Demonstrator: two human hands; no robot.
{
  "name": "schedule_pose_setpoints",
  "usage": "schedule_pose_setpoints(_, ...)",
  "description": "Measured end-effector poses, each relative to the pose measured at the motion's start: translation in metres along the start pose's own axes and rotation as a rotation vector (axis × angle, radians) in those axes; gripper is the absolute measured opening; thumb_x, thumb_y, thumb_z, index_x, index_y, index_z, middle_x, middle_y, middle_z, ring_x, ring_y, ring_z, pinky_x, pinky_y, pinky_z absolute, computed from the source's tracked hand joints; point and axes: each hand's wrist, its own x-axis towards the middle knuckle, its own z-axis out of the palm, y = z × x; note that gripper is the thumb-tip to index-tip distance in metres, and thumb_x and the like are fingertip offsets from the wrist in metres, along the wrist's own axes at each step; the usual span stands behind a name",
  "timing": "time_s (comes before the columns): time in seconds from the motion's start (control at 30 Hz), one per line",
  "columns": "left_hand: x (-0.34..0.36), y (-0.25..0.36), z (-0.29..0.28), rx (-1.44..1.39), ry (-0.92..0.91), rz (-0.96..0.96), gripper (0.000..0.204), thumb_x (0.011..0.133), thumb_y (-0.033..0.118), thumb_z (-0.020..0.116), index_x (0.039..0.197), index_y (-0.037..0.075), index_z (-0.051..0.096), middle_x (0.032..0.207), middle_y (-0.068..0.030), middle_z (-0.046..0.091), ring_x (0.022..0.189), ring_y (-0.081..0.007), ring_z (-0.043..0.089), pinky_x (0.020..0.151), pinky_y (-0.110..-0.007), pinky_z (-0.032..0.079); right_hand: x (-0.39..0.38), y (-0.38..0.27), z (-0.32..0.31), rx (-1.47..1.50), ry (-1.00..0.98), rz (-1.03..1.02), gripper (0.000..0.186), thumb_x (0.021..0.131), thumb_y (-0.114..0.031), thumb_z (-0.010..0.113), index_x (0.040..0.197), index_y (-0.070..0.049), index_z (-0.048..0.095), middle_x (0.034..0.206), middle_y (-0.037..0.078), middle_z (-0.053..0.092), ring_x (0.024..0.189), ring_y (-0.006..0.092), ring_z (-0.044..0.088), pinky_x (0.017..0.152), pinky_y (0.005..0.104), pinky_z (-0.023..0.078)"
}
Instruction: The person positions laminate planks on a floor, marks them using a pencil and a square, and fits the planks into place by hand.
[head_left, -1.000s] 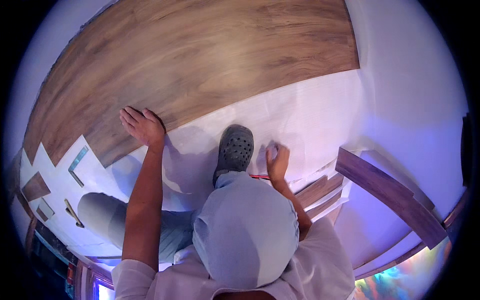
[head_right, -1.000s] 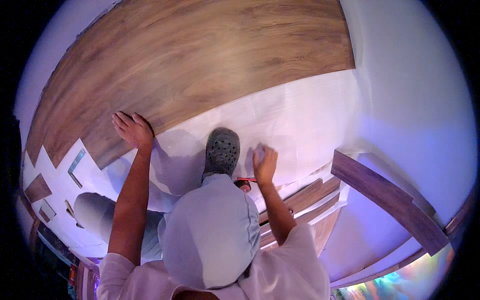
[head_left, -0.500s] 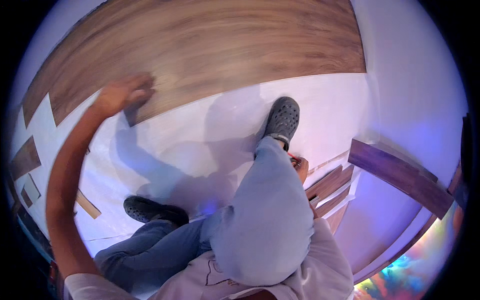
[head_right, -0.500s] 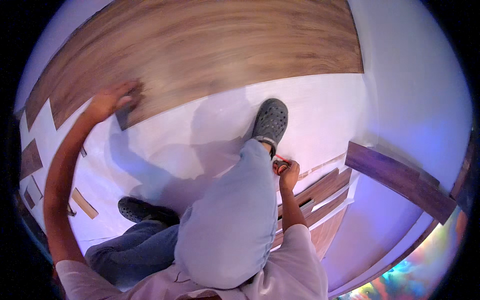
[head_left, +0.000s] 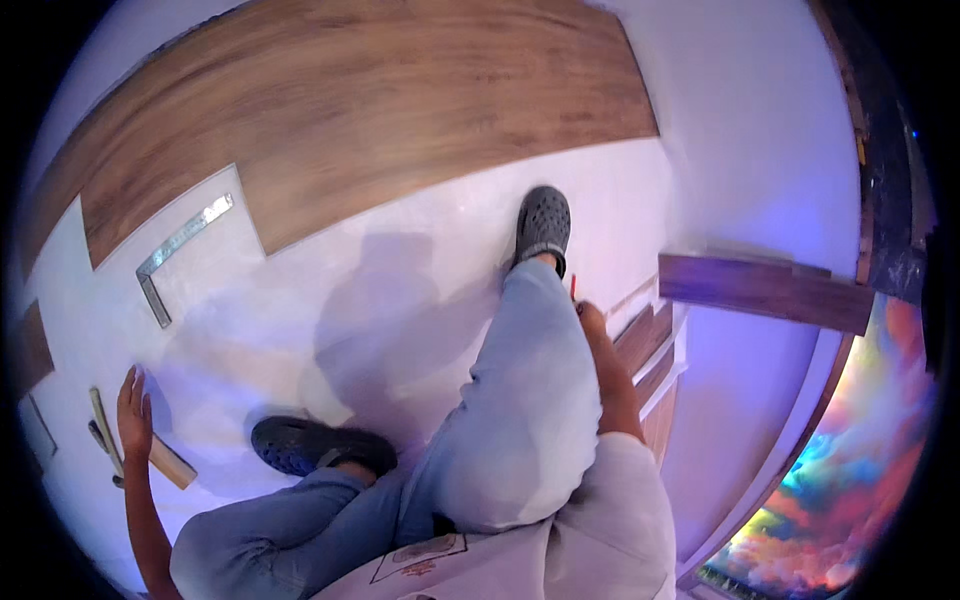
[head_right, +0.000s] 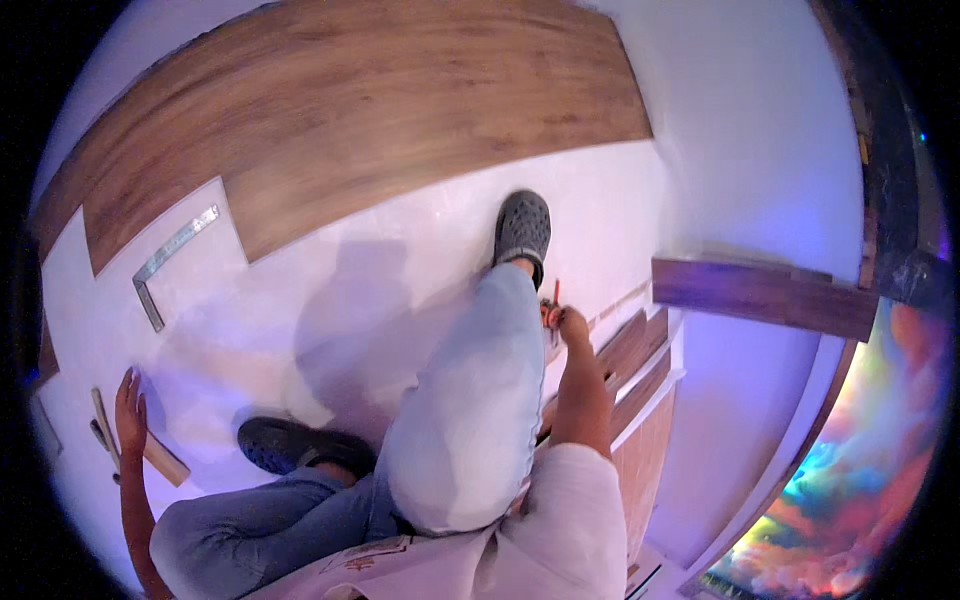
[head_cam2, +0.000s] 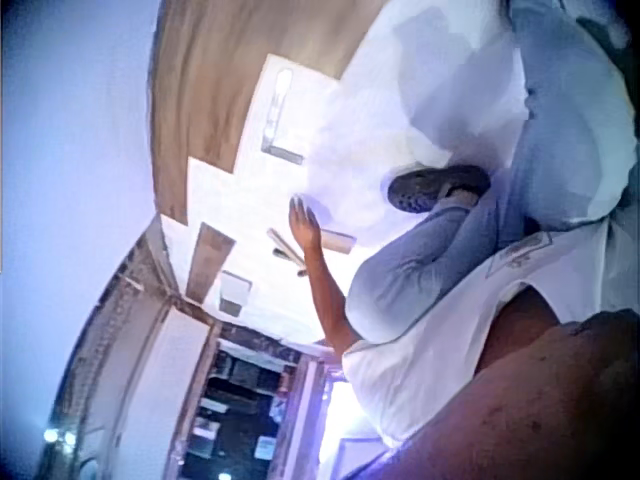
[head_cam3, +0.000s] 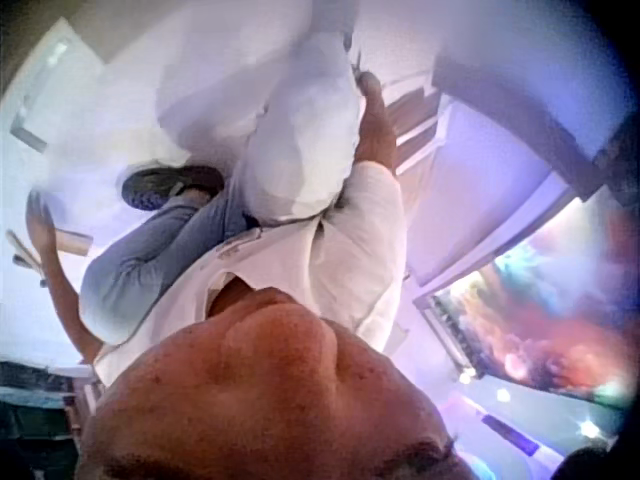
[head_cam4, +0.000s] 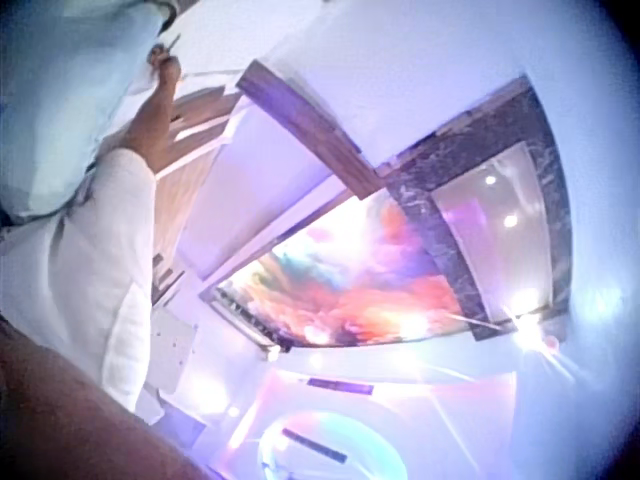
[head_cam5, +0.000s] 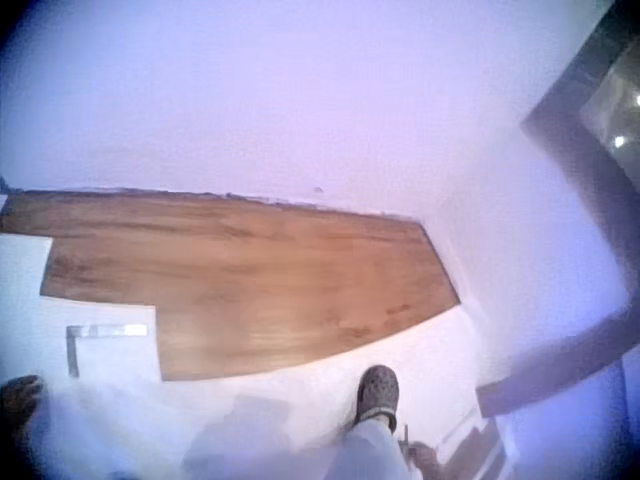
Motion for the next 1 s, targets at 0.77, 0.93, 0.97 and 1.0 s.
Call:
schedule_pose_setpoints(0.77, 0.063, 0.035, 0.053, 0.382, 0.496, 0.065, 0.056, 0.107, 0.043, 0.056, 0.153, 0.011, 0.052, 0.155, -0.0271, 0.047, 0.128, -0.0446, 0.059, 0.103, -0.055, 0.052, -0.067, -0.137, -0.009, 0.244, 0.286, 0.347, 0.056, 0.092, -0.042, 0.071, 0.121, 0.003, 0.058, 0.117, 0.030, 0.064, 0.107, 0.0457, 0.068, 0.092, 0.0519, 0.056)
schedule_pose_setpoints(0.93, 0.066, 0.013, 0.066, 0.210, 0.411, -0.113, 0.060, 0.111, 0.046, 0.044, 0.156, 0.007, 0.048, 0.162, -0.0254, 0.041, 0.143, -0.0440, 0.046, 0.117, -0.054, 0.038, -0.067, -0.143, -0.001, 0.123, 0.247, 0.418, 0.083, 0.086, -0.062, 0.074, 0.140, -0.004, 0.052, 0.126, 0.029, 0.060, 0.113, 0.0450, 0.066, 0.096, 0.0509, 0.056)
schedule_pose_setpoints(0.97, 0.065, 0.013, 0.070, 0.166, 0.360, -0.147, 0.061, 0.112, 0.046, 0.040, 0.156, 0.005, 0.047, 0.163, -0.0256, 0.039, 0.147, -0.0436, 0.042, 0.120, -0.053, 0.034, -0.071, -0.130, 0.001, 0.146, 0.212, 0.426, 0.085, 0.084, -0.063, 0.075, 0.142, -0.005, 0.051, 0.126, 0.029, 0.061, 0.113, 0.0452, 0.066, 0.097, 0.0508, 0.055)
schedule_pose_setpoints(1.0, 0.062, 0.011, 0.074, 0.095, 0.358, -0.109, 0.062, 0.112, 0.047, 0.040, 0.154, 0.004, 0.050, 0.161, -0.0267, 0.041, 0.147, -0.0444, 0.041, 0.122, -0.053, 0.033, -0.071, -0.116, 0.009, 0.169, 0.174, 0.430, 0.088, 0.083, -0.063, 0.075, 0.144, -0.005, 0.050, 0.126, 0.030, 0.061, 0.113, 0.0454, 0.066, 0.098, 0.0507, 0.055)
